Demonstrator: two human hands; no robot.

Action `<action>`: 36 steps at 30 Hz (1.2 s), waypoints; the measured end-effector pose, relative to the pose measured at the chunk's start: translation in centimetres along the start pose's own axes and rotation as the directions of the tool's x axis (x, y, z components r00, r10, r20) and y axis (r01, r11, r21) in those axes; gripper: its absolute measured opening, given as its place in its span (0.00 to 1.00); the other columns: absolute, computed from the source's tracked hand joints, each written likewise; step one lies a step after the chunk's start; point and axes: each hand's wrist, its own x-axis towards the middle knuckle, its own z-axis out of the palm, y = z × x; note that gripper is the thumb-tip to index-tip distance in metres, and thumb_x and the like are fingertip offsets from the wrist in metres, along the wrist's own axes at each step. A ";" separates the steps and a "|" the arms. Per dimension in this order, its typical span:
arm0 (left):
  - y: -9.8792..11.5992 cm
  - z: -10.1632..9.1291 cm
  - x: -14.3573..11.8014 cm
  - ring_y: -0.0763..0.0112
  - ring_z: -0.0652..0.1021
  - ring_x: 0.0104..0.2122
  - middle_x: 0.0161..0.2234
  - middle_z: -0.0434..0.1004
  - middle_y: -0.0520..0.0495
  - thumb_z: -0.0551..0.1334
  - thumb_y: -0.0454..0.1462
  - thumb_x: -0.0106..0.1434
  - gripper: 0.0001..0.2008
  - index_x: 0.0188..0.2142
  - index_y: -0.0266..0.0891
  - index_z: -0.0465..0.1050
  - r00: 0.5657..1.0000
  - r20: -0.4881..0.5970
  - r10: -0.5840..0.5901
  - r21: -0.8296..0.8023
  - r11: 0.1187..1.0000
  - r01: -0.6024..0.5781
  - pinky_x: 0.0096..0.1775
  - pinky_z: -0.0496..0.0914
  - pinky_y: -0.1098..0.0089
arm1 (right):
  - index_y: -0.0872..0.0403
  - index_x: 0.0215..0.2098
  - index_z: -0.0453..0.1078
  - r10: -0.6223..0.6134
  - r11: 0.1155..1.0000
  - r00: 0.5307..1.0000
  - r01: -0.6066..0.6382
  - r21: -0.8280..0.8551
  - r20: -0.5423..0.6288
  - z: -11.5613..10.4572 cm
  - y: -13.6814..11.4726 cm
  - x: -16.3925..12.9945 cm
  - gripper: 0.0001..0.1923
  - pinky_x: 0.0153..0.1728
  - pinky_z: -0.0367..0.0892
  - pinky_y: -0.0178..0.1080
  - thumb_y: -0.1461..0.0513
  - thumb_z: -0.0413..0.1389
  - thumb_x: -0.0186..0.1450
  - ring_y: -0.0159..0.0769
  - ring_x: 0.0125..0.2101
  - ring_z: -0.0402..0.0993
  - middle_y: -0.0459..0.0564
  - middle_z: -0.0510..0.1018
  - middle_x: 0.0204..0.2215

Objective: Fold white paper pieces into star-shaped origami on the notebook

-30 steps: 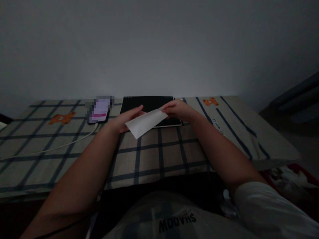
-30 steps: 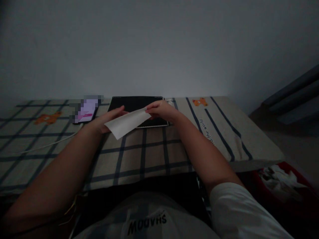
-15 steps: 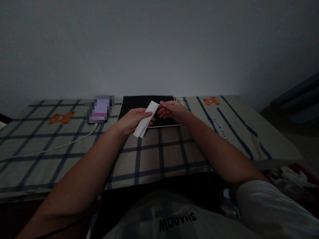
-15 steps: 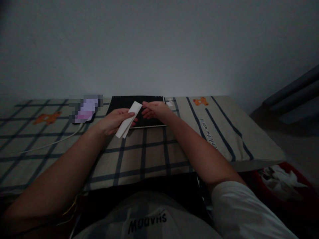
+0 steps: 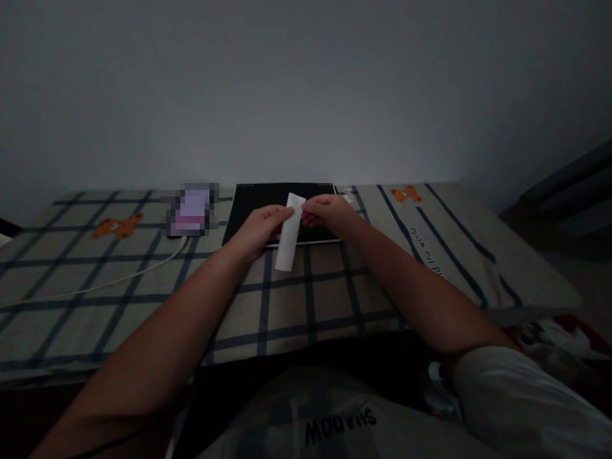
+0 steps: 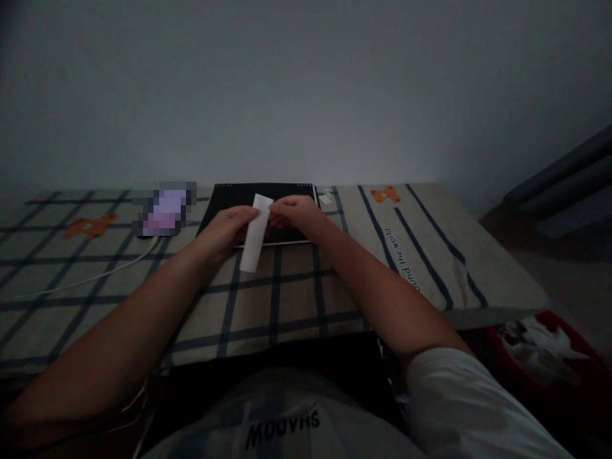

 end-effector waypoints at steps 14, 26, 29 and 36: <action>-0.1 -0.4 0.5 0.67 0.84 0.33 0.34 0.87 0.44 0.81 0.47 0.50 0.19 0.32 0.37 0.82 0.988 -0.121 0.092 0.039 0.995 -0.088 0.38 0.81 0.68 | 0.55 0.28 0.80 0.050 0.999 0.998 -0.050 -0.017 0.027 0.2 -0.2 -0.4 0.07 0.30 0.75 0.30 0.66 0.68 0.65 0.27 0.25 0.77 0.46 0.83 0.23; -0.3 -0.1 0.7 0.66 0.84 0.33 0.32 0.86 0.45 0.80 0.43 0.52 0.15 0.30 0.37 0.81 0.979 -0.193 0.069 0.060 0.996 -0.059 0.40 0.82 0.67 | 0.56 0.27 0.81 0.039 0.998 0.999 -0.040 -0.053 -0.020 0.3 -0.2 -0.4 0.09 0.30 0.73 0.31 0.68 0.66 0.66 0.28 0.25 0.77 0.47 0.83 0.23; -0.2 0.1 0.7 0.66 0.84 0.32 0.31 0.85 0.46 0.80 0.43 0.53 0.15 0.29 0.37 0.80 0.973 -0.222 0.059 0.082 0.996 -0.042 0.40 0.81 0.67 | 0.55 0.27 0.81 0.042 0.997 0.999 -0.043 -0.057 -0.023 0.3 -0.1 -0.4 0.11 0.30 0.73 0.31 0.69 0.64 0.67 0.29 0.25 0.77 0.47 0.83 0.23; -0.2 0.4 0.6 0.70 0.82 0.29 0.28 0.83 0.48 0.77 0.37 0.56 0.11 0.27 0.37 0.77 0.975 -0.220 0.041 0.030 0.999 -0.035 0.38 0.81 0.69 | 0.55 0.27 0.81 0.051 0.997 0.998 -0.053 -0.061 -0.033 0.5 -0.2 -0.6 0.12 0.30 0.73 0.31 0.69 0.63 0.68 0.29 0.25 0.77 0.47 0.83 0.23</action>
